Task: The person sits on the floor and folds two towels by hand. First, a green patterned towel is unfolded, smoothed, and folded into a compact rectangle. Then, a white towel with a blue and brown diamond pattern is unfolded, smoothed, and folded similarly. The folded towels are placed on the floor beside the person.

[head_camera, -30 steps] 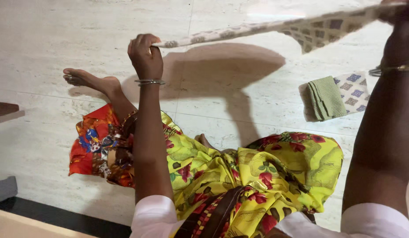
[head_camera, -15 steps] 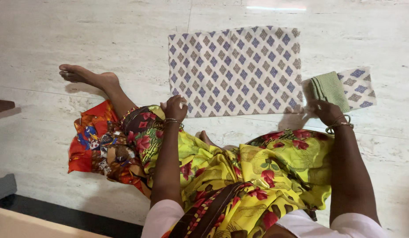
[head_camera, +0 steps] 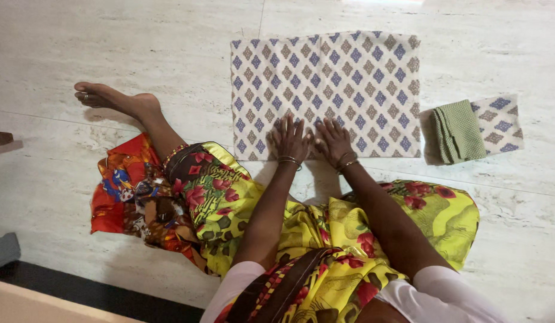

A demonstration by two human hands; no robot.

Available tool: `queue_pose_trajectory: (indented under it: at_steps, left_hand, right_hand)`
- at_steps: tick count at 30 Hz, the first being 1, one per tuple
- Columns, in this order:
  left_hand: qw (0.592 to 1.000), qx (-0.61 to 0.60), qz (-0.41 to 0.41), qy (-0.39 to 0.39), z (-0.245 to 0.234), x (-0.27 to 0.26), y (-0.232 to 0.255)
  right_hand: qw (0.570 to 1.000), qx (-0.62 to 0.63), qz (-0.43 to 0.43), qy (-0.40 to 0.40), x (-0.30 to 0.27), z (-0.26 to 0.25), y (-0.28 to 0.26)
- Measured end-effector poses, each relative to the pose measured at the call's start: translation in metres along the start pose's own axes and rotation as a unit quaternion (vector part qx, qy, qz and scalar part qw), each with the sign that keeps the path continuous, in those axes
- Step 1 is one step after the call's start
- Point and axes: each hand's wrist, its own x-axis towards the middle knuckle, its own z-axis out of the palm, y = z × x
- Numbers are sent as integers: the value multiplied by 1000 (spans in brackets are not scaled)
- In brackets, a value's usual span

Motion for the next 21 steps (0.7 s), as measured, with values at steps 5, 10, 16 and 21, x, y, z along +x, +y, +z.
queue_pose_trajectory:
  at_steps: [5, 10, 16, 21]
  left_hand:
    - [998, 56, -23, -16, 17, -10, -1]
    - [996, 84, -11, -30, 27, -8, -14]
    - [995, 85, -15, -39, 30, -12, -13]
    - [996, 86, -7, -29, 29, -21, -11]
  right_hand:
    - [965, -258, -15, 36, 8, 13, 2]
    - [983, -124, 131, -14, -14, -57, 71]
    - [924, -47, 380, 18, -37, -100, 118]
    - [977, -160, 137, -21, -10, -40, 68]
